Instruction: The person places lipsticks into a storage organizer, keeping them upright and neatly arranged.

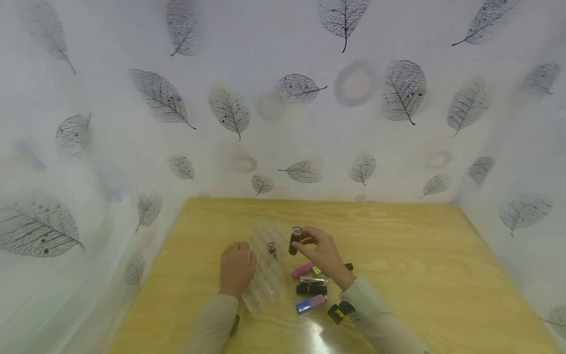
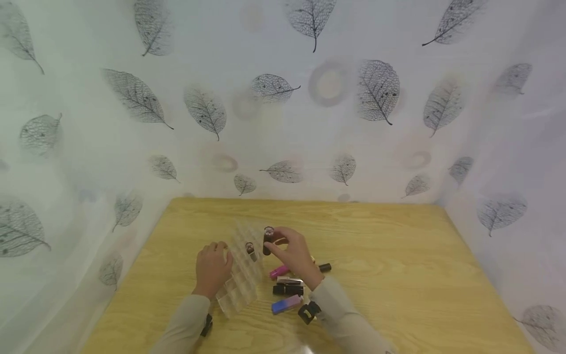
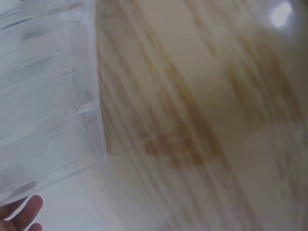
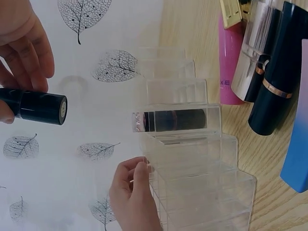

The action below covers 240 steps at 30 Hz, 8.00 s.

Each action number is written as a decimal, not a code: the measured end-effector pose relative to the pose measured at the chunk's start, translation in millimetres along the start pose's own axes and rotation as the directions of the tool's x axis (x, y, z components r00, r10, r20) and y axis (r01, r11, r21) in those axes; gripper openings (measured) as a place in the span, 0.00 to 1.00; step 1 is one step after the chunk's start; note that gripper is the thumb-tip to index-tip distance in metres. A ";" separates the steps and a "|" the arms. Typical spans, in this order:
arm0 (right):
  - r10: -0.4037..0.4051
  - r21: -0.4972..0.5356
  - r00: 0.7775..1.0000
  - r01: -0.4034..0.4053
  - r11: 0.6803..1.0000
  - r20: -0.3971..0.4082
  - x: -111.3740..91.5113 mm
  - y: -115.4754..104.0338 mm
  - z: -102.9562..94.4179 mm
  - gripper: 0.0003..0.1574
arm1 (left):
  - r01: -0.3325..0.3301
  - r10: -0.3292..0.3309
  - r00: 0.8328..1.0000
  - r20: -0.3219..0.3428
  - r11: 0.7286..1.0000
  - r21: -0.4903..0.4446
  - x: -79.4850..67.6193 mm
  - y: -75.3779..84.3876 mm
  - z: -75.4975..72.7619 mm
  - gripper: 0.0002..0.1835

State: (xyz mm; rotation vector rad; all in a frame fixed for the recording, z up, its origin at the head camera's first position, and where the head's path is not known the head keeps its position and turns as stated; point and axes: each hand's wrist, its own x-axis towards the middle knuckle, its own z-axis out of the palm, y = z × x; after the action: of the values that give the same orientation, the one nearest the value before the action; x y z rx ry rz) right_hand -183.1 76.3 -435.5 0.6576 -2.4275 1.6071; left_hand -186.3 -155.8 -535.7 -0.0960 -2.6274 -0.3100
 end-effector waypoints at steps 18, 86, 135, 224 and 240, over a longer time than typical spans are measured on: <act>-0.021 0.009 1.000 0.021 1.000 0.019 9.9 31.4 40.0 0.16 | 0.037 -0.037 0.999 0.000 0.999 -0.006 -1.7 1.2 -0.3 0.10; -0.082 -0.011 0.983 0.085 0.996 0.164 4.1 45.3 78.9 0.18 | 0.057 -0.058 0.998 0.029 0.998 0.012 -0.9 5.3 -2.1 0.11; -0.031 -0.273 0.999 0.041 0.961 0.040 -31.9 41.7 -1.0 0.17 | 0.059 -0.058 0.998 -0.014 0.994 0.089 -2.8 5.2 -4.8 0.15; 0.055 -0.479 0.934 0.129 0.868 0.353 -67.5 131.7 -75.2 0.10 | 0.108 -0.111 0.992 0.055 0.993 0.042 -3.9 8.5 -2.8 0.13; -0.002 -0.491 0.957 0.151 0.858 0.291 -55.9 109.2 -88.7 0.11 | 0.115 -0.118 0.992 0.053 0.992 0.051 -3.4 6.2 -2.9 0.14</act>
State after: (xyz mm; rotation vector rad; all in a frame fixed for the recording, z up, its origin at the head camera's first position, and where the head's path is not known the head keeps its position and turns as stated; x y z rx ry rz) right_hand -191.0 207.5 -510.6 0.9108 -2.8097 0.8098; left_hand -181.2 -150.5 -533.6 0.0663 -2.6994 -0.2873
